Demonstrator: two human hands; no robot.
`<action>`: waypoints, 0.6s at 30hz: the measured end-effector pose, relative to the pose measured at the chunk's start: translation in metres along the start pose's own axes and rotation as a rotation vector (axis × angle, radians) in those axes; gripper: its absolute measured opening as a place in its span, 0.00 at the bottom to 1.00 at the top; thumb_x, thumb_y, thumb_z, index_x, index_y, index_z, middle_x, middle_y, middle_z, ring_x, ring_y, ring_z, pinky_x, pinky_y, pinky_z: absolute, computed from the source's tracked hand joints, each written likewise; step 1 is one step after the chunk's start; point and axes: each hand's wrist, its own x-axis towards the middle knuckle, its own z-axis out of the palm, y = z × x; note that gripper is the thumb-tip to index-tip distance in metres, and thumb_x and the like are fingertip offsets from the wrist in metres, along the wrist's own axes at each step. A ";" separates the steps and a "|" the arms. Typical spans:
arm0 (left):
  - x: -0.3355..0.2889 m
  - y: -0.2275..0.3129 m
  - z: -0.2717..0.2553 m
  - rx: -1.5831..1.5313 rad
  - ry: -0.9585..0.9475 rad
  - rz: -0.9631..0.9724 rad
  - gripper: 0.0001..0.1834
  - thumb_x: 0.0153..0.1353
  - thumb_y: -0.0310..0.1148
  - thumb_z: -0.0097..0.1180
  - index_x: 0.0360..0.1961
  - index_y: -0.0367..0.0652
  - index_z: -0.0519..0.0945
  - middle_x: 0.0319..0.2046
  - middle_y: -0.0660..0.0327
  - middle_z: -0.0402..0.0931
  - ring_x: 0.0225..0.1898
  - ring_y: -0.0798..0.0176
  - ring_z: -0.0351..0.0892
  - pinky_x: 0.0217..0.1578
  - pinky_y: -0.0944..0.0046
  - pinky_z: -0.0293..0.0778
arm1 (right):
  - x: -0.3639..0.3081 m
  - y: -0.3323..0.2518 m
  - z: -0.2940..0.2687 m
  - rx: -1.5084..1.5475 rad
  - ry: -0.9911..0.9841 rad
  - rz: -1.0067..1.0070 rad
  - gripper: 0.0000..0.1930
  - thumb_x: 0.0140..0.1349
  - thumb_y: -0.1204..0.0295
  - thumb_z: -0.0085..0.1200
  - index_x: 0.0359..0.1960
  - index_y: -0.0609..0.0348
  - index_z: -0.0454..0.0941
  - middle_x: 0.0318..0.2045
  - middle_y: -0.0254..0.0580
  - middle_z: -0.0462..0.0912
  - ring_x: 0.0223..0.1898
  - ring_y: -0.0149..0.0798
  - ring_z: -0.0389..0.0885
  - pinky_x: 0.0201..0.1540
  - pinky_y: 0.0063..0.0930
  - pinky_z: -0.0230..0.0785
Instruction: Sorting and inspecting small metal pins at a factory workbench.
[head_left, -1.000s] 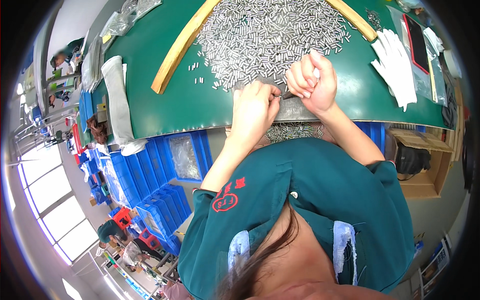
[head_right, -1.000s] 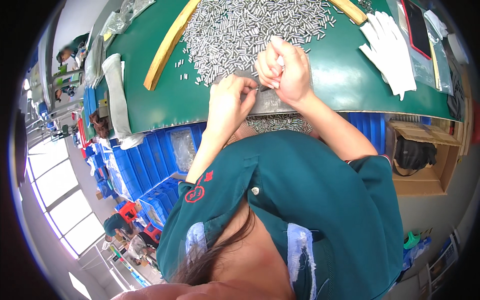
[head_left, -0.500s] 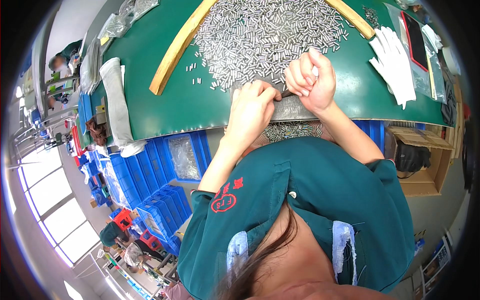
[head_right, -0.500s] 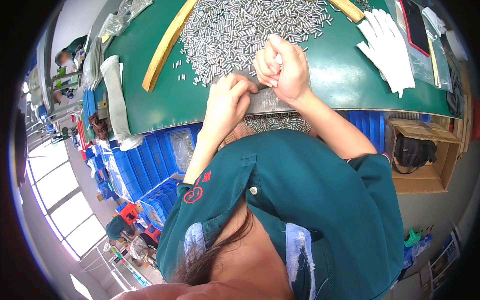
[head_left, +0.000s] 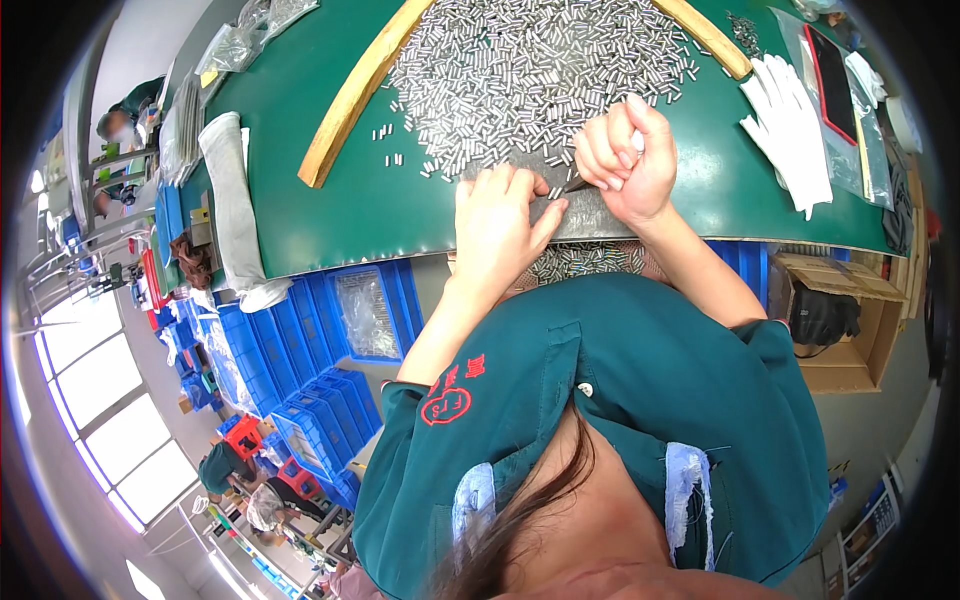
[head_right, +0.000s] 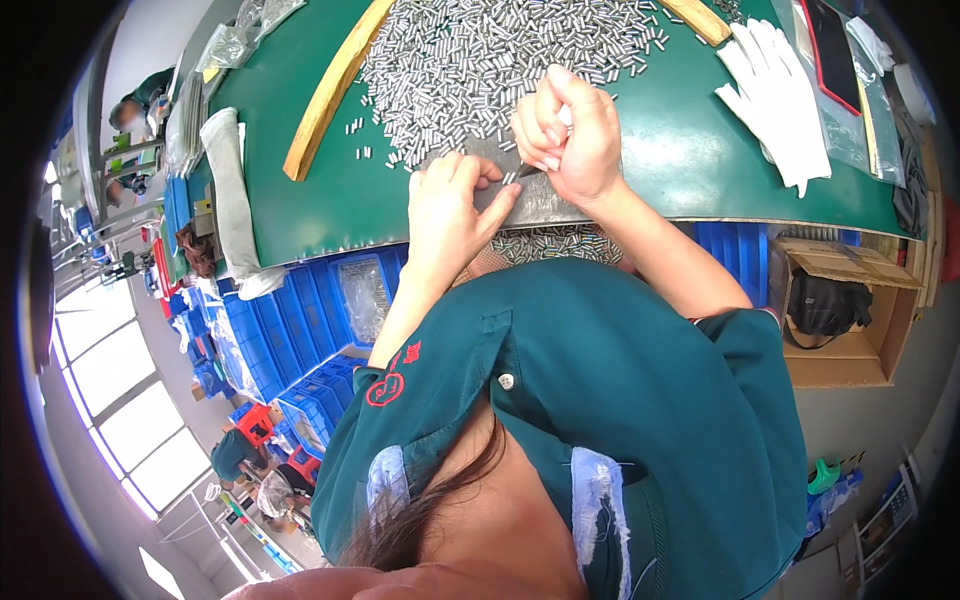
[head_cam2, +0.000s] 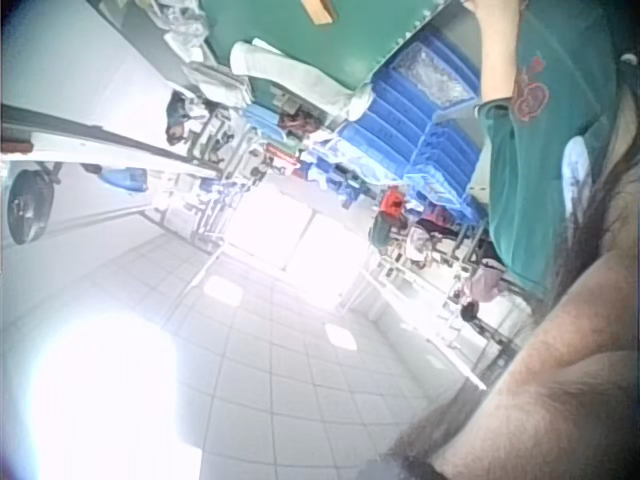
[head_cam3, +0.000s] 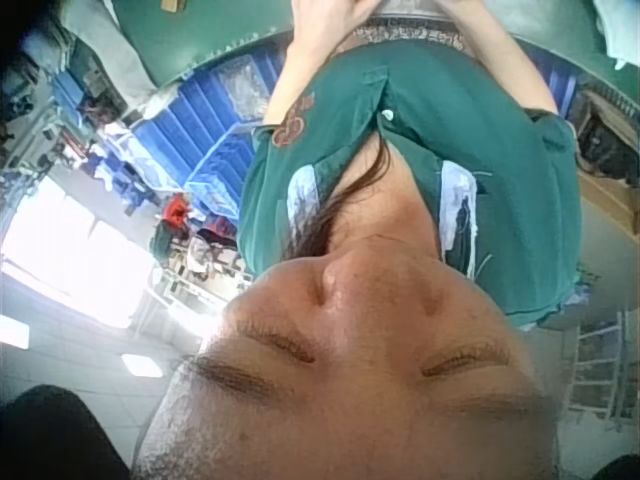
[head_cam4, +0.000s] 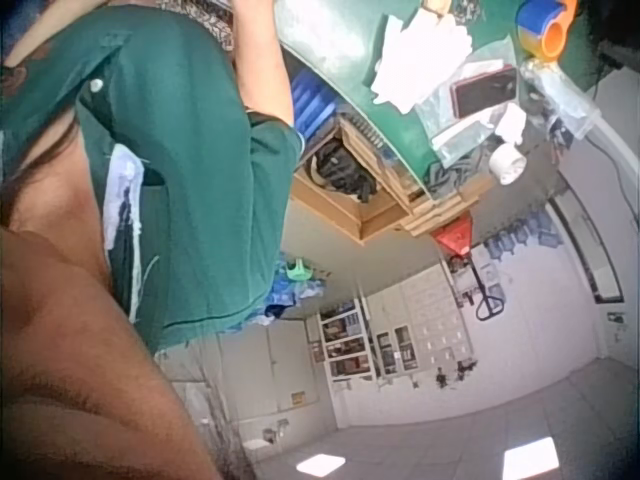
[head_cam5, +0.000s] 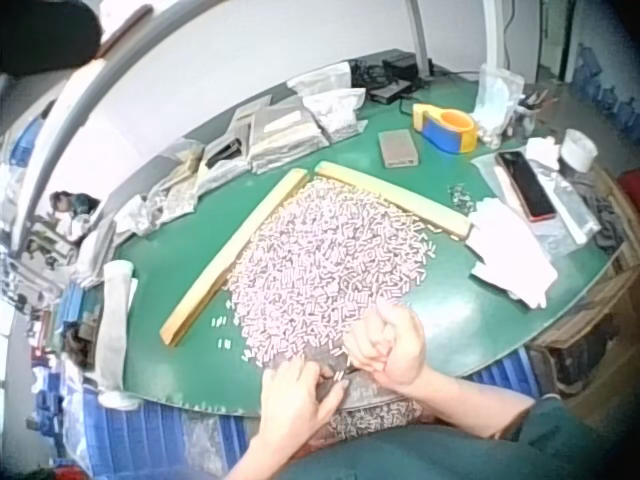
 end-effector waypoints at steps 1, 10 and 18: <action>0.000 0.000 0.000 -0.004 0.001 -0.002 0.12 0.44 0.38 0.64 0.25 0.47 0.74 0.21 0.68 0.68 0.27 0.65 0.69 0.31 0.63 0.59 | 0.000 0.000 -0.002 0.054 -0.016 -0.024 0.24 0.66 0.61 0.31 0.10 0.54 0.55 0.06 0.31 0.55 0.07 0.25 0.50 0.10 0.19 0.45; -0.002 0.001 0.000 -0.027 -0.004 0.003 0.10 0.45 0.36 0.62 0.26 0.47 0.74 0.23 0.67 0.68 0.28 0.64 0.69 0.31 0.63 0.58 | -0.001 0.000 0.005 -0.030 -0.034 0.047 0.25 0.66 0.60 0.28 0.09 0.51 0.53 0.05 0.29 0.53 0.07 0.24 0.47 0.10 0.18 0.44; -0.002 0.000 -0.005 -0.081 -0.065 -0.008 0.08 0.47 0.33 0.60 0.27 0.49 0.74 0.23 0.68 0.69 0.29 0.65 0.69 0.33 0.63 0.58 | 0.000 -0.002 0.005 -0.029 -0.032 0.041 0.25 0.66 0.61 0.28 0.08 0.51 0.53 0.05 0.29 0.54 0.07 0.24 0.48 0.09 0.18 0.44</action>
